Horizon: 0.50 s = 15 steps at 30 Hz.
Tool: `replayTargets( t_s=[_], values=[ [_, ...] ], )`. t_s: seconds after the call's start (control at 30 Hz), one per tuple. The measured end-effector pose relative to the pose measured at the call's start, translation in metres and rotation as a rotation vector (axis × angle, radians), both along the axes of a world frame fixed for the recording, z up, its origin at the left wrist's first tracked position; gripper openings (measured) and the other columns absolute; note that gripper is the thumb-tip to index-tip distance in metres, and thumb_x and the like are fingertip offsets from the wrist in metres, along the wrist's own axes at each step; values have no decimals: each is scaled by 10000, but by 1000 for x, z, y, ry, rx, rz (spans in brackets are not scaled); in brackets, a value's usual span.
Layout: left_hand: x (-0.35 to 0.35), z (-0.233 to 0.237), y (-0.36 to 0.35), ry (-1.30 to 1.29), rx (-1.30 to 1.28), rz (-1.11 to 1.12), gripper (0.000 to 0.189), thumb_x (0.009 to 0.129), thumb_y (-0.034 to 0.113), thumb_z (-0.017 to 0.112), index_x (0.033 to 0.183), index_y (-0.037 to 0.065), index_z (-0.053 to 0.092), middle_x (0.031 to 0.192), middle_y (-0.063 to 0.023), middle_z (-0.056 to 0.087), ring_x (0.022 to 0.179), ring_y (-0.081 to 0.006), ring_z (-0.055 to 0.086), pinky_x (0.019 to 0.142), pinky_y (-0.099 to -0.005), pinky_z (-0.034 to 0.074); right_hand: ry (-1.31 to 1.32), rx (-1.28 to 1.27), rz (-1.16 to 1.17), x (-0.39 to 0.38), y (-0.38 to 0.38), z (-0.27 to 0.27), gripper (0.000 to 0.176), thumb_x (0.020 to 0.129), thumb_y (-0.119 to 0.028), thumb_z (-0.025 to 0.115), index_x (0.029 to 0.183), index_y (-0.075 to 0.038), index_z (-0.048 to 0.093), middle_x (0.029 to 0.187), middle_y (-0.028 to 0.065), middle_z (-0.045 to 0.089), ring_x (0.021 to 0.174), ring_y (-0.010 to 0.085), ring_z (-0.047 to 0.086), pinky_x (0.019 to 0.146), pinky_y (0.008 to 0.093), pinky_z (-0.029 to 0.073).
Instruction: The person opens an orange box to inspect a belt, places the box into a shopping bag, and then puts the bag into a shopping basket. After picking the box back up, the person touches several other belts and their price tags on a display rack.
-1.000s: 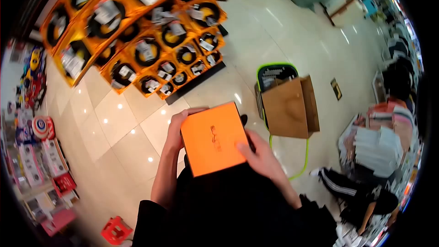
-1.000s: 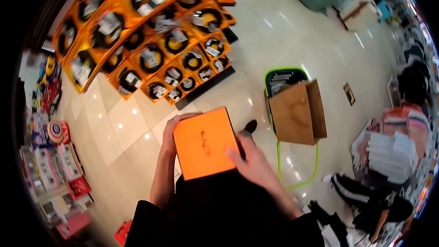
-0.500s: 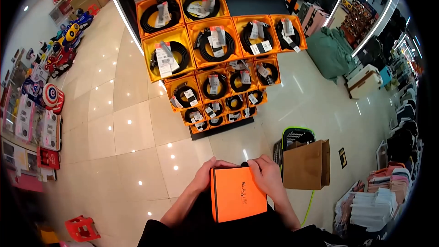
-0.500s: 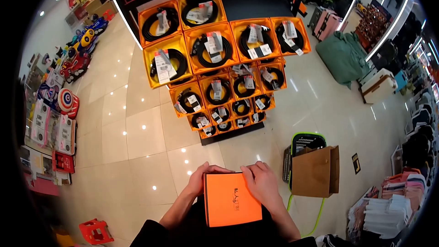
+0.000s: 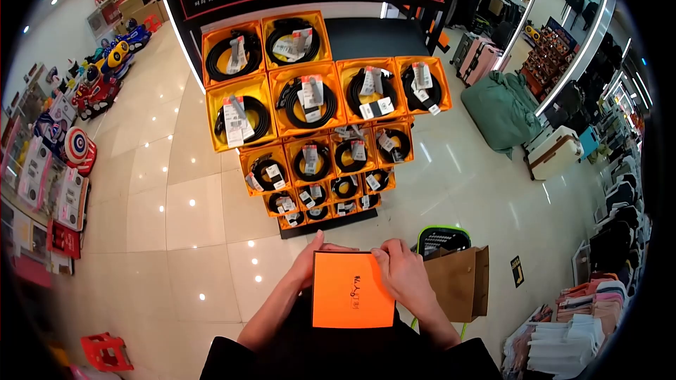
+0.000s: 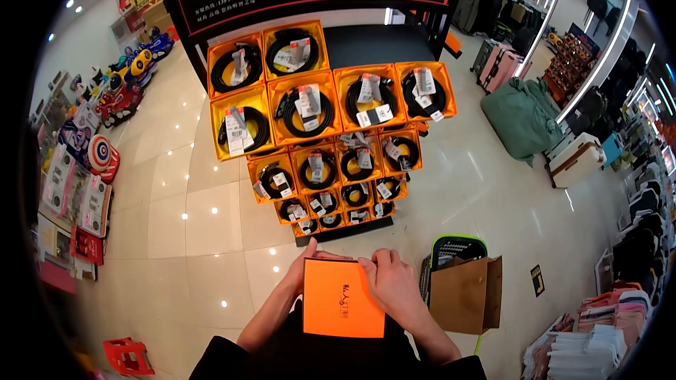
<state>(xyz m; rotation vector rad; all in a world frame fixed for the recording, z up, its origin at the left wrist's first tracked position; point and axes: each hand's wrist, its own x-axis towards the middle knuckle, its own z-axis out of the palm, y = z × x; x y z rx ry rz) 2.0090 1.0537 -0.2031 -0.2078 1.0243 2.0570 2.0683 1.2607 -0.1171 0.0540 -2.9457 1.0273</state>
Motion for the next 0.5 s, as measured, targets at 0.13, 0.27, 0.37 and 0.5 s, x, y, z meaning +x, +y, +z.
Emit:
replayTargets(
  t_s=[0.13,0.27,0.37,0.5],
  values=[
    [-7,-16,24,38,-158,83,647,1019,441,284,1099,-112,612,1119,-202,640,1016,-269,612,933,-358,460,-83,24,27,-20,30,-11,269,945,-285,514,894,-21,519,898,198,611,737,404,588,649,474,474],
    [-4,-3,42,189,-169,210,584,1016,386,339,1022,-118,636,1084,-227,648,949,-289,635,880,-378,495,71,34,55,-29,50,-13,290,907,-300,576,863,-15,541,835,152,596,772,355,582,657,431,481],
    [-4,-6,66,123,-209,208,597,1025,365,297,945,-110,650,1050,-238,655,878,-311,657,837,-391,527,203,17,85,-30,69,-21,304,867,-309,628,815,-17,564,783,115,575,804,306,571,661,395,481],
    [0,-21,85,33,-134,160,644,993,461,351,1053,-118,627,1099,-222,643,950,-277,635,868,-364,496,251,-10,109,-32,89,-35,297,839,-306,661,769,-29,580,762,95,566,802,278,566,648,376,480]
  ],
)
